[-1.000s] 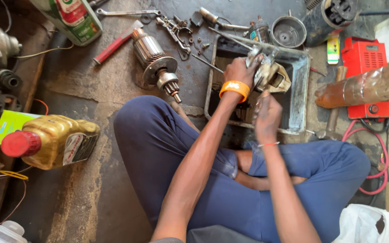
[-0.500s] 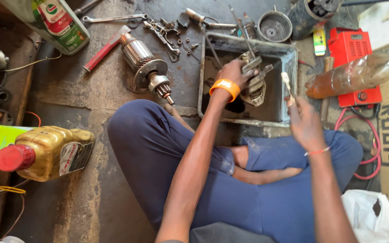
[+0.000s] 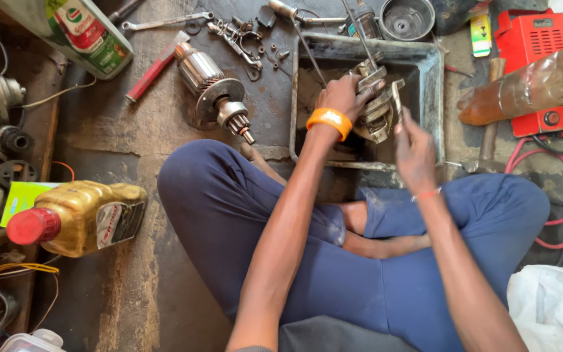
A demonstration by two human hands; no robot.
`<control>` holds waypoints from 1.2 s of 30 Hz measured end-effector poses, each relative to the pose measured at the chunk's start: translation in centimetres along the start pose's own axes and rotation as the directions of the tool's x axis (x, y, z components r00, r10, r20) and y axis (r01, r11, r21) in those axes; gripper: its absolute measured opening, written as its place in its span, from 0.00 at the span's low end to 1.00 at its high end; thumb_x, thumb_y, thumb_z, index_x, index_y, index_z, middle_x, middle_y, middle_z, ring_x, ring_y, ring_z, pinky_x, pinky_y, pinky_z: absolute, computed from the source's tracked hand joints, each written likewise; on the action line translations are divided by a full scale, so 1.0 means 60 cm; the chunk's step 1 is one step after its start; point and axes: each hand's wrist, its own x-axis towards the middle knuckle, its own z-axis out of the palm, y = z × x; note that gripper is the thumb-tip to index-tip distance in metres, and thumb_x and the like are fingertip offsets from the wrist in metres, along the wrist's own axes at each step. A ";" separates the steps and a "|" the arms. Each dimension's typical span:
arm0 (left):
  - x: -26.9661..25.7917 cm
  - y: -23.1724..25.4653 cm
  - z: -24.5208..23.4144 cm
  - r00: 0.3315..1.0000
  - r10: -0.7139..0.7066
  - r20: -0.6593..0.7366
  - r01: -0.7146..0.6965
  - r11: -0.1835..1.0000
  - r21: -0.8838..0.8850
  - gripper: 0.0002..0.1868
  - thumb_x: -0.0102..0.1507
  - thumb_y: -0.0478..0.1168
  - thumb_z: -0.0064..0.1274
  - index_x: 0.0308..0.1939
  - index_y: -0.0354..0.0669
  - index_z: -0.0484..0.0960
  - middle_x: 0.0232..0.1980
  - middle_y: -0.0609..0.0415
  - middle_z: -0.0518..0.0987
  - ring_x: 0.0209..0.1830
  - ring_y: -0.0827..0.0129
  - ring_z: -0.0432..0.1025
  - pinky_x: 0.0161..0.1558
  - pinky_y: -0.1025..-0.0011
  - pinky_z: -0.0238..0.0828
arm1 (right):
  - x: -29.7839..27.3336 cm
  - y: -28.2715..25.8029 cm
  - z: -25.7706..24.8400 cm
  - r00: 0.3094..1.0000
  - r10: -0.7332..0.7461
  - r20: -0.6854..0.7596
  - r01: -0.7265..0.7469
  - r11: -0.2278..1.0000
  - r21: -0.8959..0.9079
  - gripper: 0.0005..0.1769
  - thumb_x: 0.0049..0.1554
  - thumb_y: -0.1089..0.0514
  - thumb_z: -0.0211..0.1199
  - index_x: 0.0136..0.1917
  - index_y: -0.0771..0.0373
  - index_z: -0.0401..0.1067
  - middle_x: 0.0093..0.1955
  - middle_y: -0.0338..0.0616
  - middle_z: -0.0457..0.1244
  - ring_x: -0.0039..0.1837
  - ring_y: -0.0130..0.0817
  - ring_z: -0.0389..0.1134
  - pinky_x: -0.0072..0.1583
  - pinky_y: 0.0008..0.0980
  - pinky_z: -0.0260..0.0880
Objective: The person scrubs a disassembled mechanical part, likely a starter motor housing, with a brush inside a metal tray filled with liquid. The person repeatedly dips the brush into the liquid and scrubs the interior and exterior surfaces of the part.
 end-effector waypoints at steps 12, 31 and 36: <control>0.003 0.010 -0.019 0.992 -0.031 -0.120 0.036 0.998 0.045 0.38 0.58 0.75 0.47 0.41 0.46 0.88 0.37 0.33 0.83 0.42 0.35 0.77 0.46 0.45 0.74 | 0.013 -0.019 0.015 0.998 -0.056 0.038 0.054 0.997 0.050 0.22 0.69 0.59 0.53 0.71 0.76 0.67 0.68 0.68 0.64 0.72 0.55 0.66 0.69 0.41 0.64; -0.003 -0.007 -0.007 0.991 -0.085 -0.100 0.087 0.996 0.017 0.36 0.59 0.73 0.51 0.40 0.44 0.88 0.39 0.33 0.83 0.44 0.36 0.77 0.46 0.46 0.75 | 0.037 0.158 -0.027 0.940 0.141 0.309 0.006 0.903 -0.430 0.21 0.66 0.56 0.53 0.67 0.69 0.73 0.54 0.69 0.69 0.56 0.60 0.70 0.59 0.47 0.69; -0.003 0.002 -0.020 0.990 -0.073 -0.122 0.074 0.997 -0.002 0.35 0.57 0.73 0.52 0.41 0.45 0.88 0.38 0.34 0.83 0.43 0.36 0.77 0.45 0.47 0.74 | 0.030 0.094 -0.029 0.953 0.214 0.217 -0.145 0.945 -0.292 0.23 0.64 0.55 0.53 0.68 0.67 0.71 0.55 0.66 0.69 0.56 0.61 0.71 0.55 0.49 0.67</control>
